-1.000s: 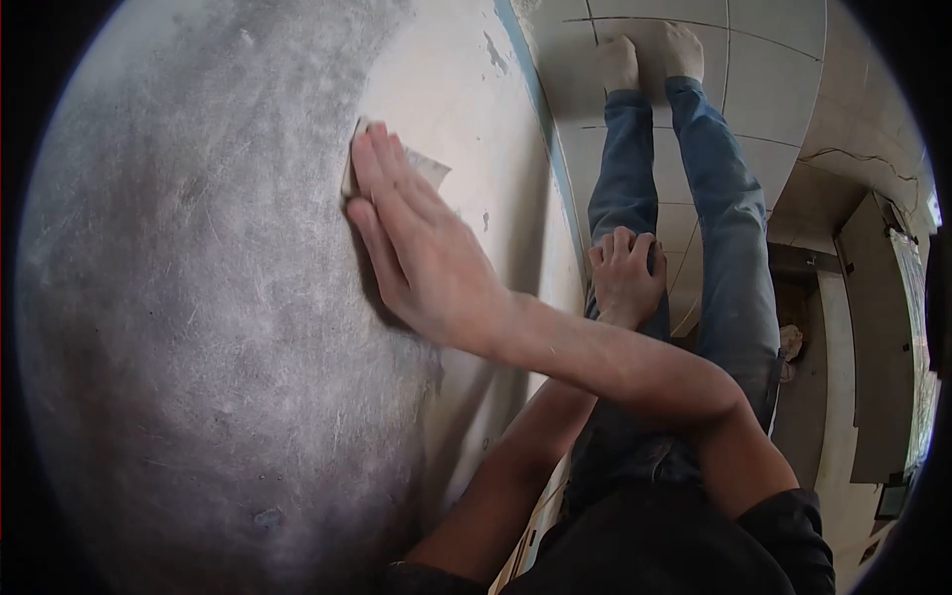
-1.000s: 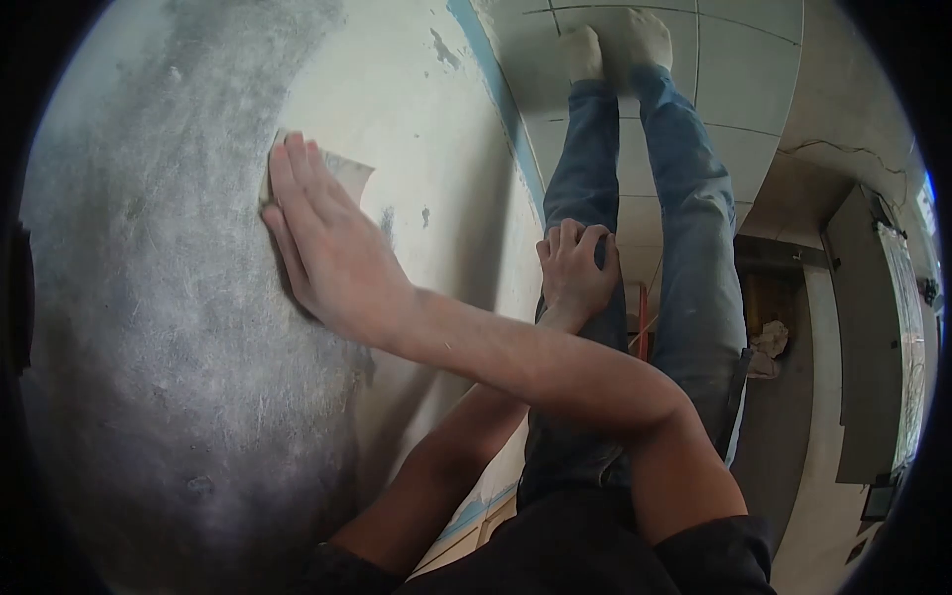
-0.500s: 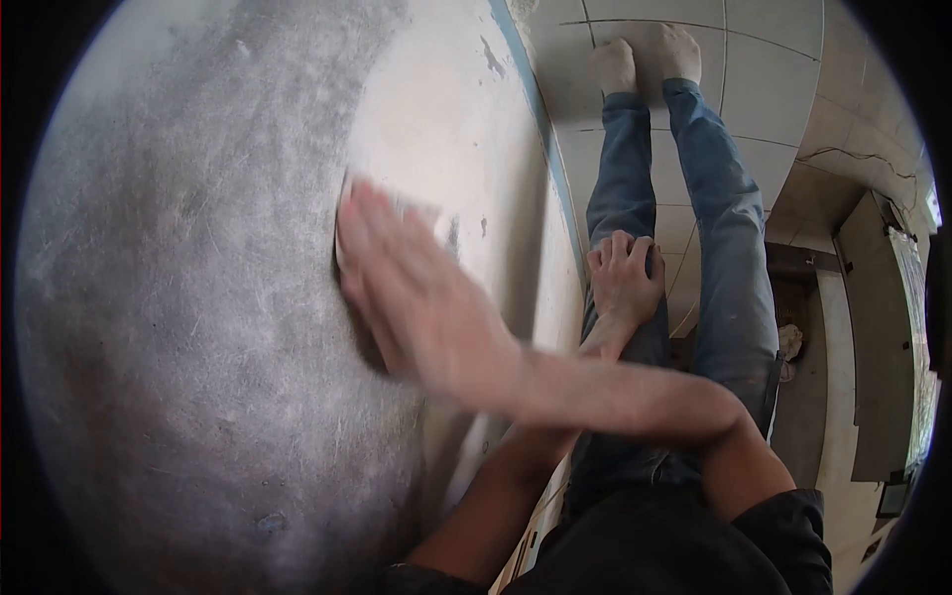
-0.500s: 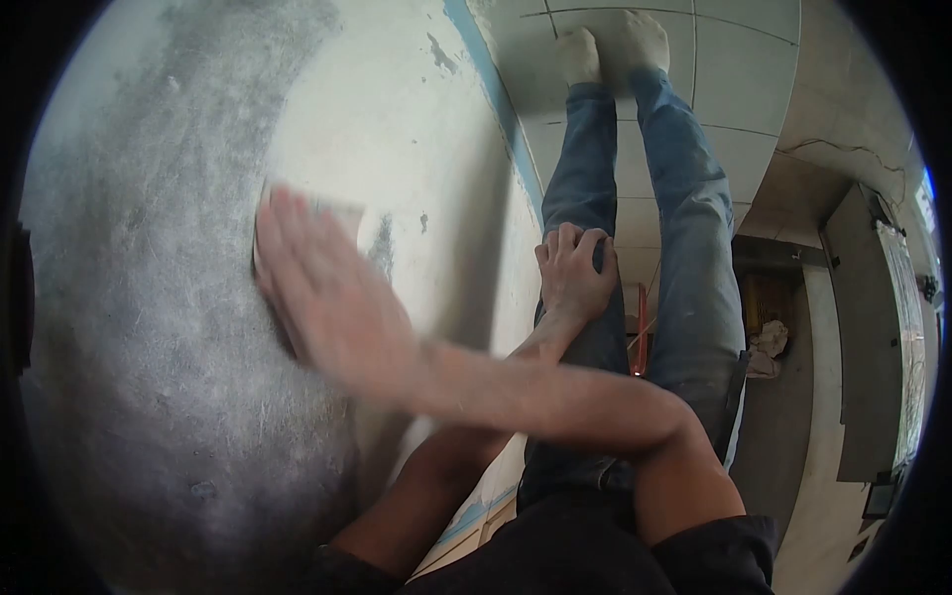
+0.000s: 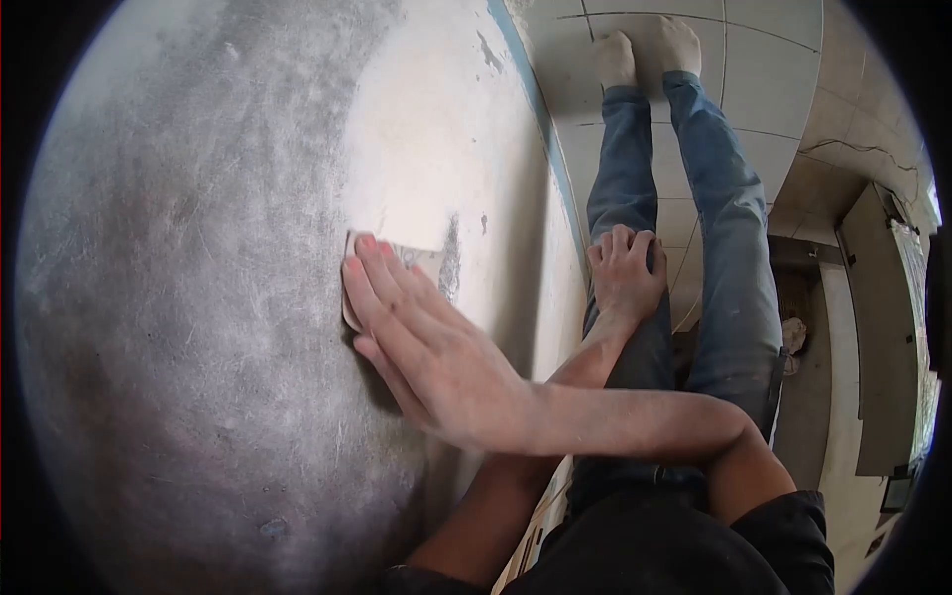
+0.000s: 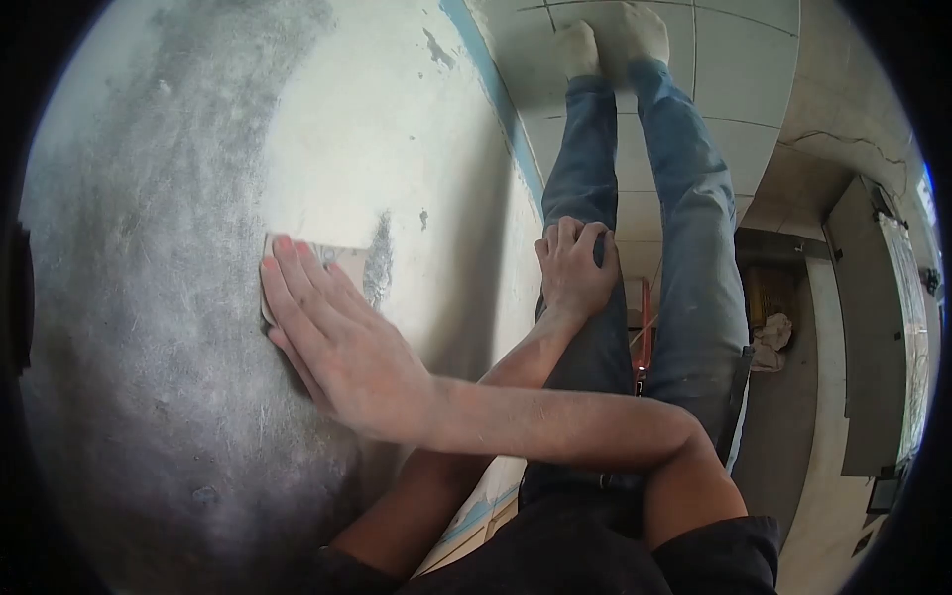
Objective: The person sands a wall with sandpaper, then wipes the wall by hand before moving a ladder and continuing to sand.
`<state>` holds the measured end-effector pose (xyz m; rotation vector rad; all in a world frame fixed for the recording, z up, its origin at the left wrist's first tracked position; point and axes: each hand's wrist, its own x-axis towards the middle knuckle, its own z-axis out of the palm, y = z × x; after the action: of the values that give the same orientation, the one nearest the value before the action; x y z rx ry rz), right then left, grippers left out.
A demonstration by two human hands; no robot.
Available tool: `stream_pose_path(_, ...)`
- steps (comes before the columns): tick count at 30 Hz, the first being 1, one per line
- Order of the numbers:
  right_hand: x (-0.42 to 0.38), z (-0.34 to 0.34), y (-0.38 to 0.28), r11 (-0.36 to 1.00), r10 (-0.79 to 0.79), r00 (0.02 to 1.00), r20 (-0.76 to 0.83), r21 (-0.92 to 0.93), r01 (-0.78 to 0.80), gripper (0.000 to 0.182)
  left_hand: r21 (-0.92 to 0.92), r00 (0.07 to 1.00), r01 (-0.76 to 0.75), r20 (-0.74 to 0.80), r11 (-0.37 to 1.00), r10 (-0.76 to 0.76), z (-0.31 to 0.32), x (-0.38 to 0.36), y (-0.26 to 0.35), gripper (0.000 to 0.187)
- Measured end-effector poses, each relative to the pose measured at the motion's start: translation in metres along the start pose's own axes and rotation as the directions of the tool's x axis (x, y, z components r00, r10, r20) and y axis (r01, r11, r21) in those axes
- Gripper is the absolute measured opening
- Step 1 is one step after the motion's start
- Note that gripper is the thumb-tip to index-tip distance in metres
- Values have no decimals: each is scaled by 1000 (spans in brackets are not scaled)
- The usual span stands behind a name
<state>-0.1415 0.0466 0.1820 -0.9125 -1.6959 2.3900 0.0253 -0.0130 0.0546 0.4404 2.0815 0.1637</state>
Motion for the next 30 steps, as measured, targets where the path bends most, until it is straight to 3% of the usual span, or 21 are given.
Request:
stream_pose_path(1,9,7,12,992,-93,990,-109,-92,83,54,-2,1000,3,9,1000,-3,1,-2,-1,20)
stream_pose_path(5,55,-2,28,990,-64,984,-165,-137,41,51,6,1000,12,13,1000,-12,1,-1,-1,20)
stream_pose_path(8,14,6,7,989,-112,982,-149,-112,95,51,5,1000,13,15,1000,-13,2,1,1,20)
stream_pose_path(9,4,0,-4,996,-81,994,-71,-43,78,52,2,1000,15,20,1000,-15,1,2,1,20)
stream_pose_path(12,11,6,4,987,-119,987,-111,-117,106,54,7,1000,10,14,1000,-10,1,-1,0,20)
stream_pose_path(13,31,12,17,983,-160,968,-195,-120,138,54,13,1000,4,5,1000,-4,0,-1,0,20)
stream_pose_path(16,68,2,25,989,-38,981,-189,-145,10,54,56,1000,8,20,998,-9,-1,-2,1,19)
stream_pose_path(17,61,9,18,999,-15,980,-197,-46,6,52,47,1000,10,20,999,-11,-2,-2,1,20)
stream_pose_path(20,13,14,-14,995,-99,989,-112,3,100,50,24,1000,-1,18,1000,0,2,-1,-1,19)
stream_pose_path(23,18,19,-6,984,-175,976,-128,-65,168,50,33,1000,-14,3,999,14,3,-1,-2,19)
stream_pose_path(26,72,4,15,994,-50,983,-177,-107,32,50,48,1000,-13,-12,999,14,0,-2,0,18)
stream_pose_path(27,74,11,11,985,-54,978,-202,-169,19,51,55,1000,-18,-17,998,19,1,-3,-1,18)
stream_pose_path(30,30,12,-17,986,-134,980,-147,-115,117,54,52,1000,-20,8,998,19,-1,2,2,19)
